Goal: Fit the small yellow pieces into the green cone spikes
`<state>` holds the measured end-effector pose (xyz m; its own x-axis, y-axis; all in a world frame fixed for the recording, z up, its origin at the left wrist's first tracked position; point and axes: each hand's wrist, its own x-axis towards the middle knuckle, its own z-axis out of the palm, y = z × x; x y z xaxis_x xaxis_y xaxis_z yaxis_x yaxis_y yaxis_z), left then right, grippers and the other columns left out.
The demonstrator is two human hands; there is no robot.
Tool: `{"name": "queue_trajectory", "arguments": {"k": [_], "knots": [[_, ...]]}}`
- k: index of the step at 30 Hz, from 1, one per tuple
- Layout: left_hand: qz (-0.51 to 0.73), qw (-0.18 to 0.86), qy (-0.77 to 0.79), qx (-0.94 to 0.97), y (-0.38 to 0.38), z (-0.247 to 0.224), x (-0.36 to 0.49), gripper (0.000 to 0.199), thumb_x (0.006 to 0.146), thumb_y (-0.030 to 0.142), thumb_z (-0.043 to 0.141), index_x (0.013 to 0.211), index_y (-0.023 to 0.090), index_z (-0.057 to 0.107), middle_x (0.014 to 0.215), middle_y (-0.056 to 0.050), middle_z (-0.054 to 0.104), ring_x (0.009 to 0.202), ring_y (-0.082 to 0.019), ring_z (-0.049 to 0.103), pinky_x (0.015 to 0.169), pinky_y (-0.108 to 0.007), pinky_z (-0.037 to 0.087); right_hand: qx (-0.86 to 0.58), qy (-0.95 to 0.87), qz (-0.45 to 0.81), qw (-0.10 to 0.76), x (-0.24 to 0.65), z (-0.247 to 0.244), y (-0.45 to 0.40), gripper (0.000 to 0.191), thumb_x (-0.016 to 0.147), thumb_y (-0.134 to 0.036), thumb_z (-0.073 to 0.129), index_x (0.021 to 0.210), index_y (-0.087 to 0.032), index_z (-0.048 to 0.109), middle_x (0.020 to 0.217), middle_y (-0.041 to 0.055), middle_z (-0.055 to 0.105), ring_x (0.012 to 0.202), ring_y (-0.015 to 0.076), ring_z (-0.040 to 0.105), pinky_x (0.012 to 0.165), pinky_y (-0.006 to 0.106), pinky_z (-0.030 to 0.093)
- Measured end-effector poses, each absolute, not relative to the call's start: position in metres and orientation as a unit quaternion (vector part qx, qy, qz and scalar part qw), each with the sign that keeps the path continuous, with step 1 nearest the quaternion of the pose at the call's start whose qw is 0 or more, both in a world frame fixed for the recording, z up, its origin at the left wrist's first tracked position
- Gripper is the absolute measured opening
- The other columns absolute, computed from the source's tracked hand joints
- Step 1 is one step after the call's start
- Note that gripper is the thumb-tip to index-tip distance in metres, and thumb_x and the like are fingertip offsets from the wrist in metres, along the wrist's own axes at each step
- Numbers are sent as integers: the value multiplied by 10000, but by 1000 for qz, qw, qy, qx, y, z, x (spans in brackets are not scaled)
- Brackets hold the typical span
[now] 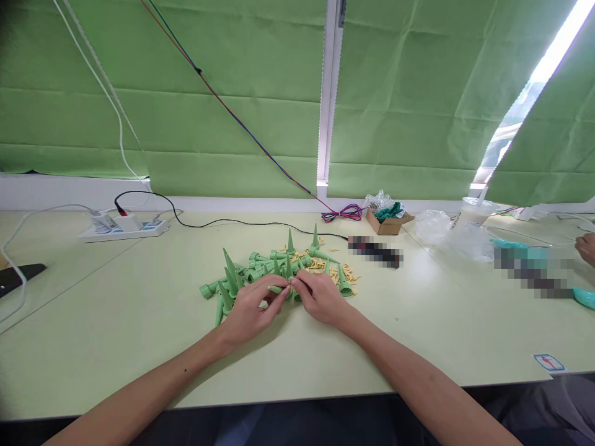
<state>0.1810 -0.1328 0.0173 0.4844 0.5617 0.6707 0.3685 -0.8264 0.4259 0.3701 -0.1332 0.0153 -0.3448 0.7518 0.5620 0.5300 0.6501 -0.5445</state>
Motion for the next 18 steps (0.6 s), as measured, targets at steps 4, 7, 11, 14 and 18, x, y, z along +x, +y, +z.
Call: {"name": "queue_trajectory", "arguments": {"k": [4, 7, 11, 14, 18], "knots": [[435, 107, 264, 854, -132, 17, 181, 144, 960, 163, 483, 1059, 196, 582, 938, -48, 634, 755, -121, 584, 611, -226, 541, -398, -803, 133, 422, 369, 17, -134, 336, 1008, -342, 372, 695, -222, 346, 584, -44, 352, 517, 121, 349, 534, 263, 278], [436, 114, 260, 854, -131, 18, 181, 164, 956, 159, 492, 1087, 201, 581, 972, -57, 634, 785, -128, 594, 606, -224, 548, -402, -798, 135, 428, 369, 16, -133, 338, 1010, -353, 373, 698, -222, 361, 580, -42, 375, 517, 123, 366, 532, 263, 285], [437, 117, 256, 854, -131, 18, 181, 167, 948, 149, 509, 1087, 206, 583, 1000, -55, 637, 823, -129, 610, 600, -207, 542, -406, -795, 138, 428, 369, 15, -132, 330, 1010, -344, 380, 703, -222, 364, 577, -44, 377, 519, 124, 356, 535, 265, 283], [441, 104, 248, 856, -131, 18, 181, 161, 950, 132, 502, 1070, 205, 580, 980, -46, 642, 828, -127, 605, 627, -215, 538, -407, -794, 141, 429, 369, 15, -133, 324, 1009, -335, 390, 708, -219, 372, 582, -45, 386, 524, 123, 361, 538, 262, 285], [447, 82, 248, 856, -131, 19, 181, 156, 951, 127, 496, 1060, 205, 577, 955, -47, 645, 816, -134, 610, 649, -238, 530, -402, -793, 138, 437, 368, 17, -134, 321, 1012, -335, 389, 714, -216, 392, 588, -41, 399, 534, 124, 377, 545, 258, 300]]}}
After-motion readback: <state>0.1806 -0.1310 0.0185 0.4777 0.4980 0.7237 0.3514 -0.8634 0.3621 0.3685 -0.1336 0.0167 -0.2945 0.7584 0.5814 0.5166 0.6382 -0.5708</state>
